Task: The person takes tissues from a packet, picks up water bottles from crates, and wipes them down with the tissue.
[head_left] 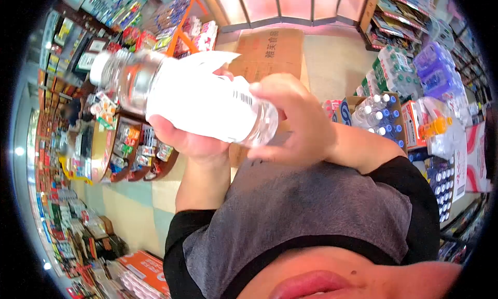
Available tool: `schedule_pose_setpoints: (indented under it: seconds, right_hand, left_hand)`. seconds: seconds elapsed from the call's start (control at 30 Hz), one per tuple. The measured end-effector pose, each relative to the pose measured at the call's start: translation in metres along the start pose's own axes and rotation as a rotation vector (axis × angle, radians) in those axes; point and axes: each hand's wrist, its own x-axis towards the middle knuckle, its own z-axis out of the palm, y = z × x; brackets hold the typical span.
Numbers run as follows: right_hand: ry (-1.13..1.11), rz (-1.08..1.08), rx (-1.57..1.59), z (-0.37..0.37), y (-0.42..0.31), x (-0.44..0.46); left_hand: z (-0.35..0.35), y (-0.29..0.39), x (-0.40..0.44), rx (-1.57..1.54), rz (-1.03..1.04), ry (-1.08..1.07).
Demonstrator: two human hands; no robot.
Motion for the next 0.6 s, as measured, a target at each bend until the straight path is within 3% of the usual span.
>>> schedule_pose_setpoints:
  seconds: [0.07, 0.1, 0.2, 0.43, 0.5, 0.6]
  right_hand:
    - [0.013, -0.054, 0.048, 0.008, -0.004, 0.001]
    - [0.062, -0.081, 0.058, 0.012, -0.006, 0.002]
    - [0.208, -0.174, 0.082, 0.028, 0.0, 0.001]
    - [0.259, -0.207, 0.066, 0.034, 0.002, 0.0]
    - [0.251, -0.199, 0.05, 0.032, 0.001, 0.001]
    - [0.239, -0.191, 0.017, 0.031, 0.001, 0.0]
  left_hand:
    - [0.0, 0.007, 0.0, -0.146, -0.087, -0.015]
    - [0.016, 0.01, 0.001, -0.113, -0.113, 0.268]
    - [0.017, 0.01, 0.0, -0.196, -0.194, 0.093]
    - [0.02, 0.005, 0.001, -0.042, -0.185, 0.15]
    - [-0.003, 0.005, 0.001, -0.236, -0.253, -0.006]
    - [-0.017, 0.003, 0.0, -0.376, -0.32, -0.076]
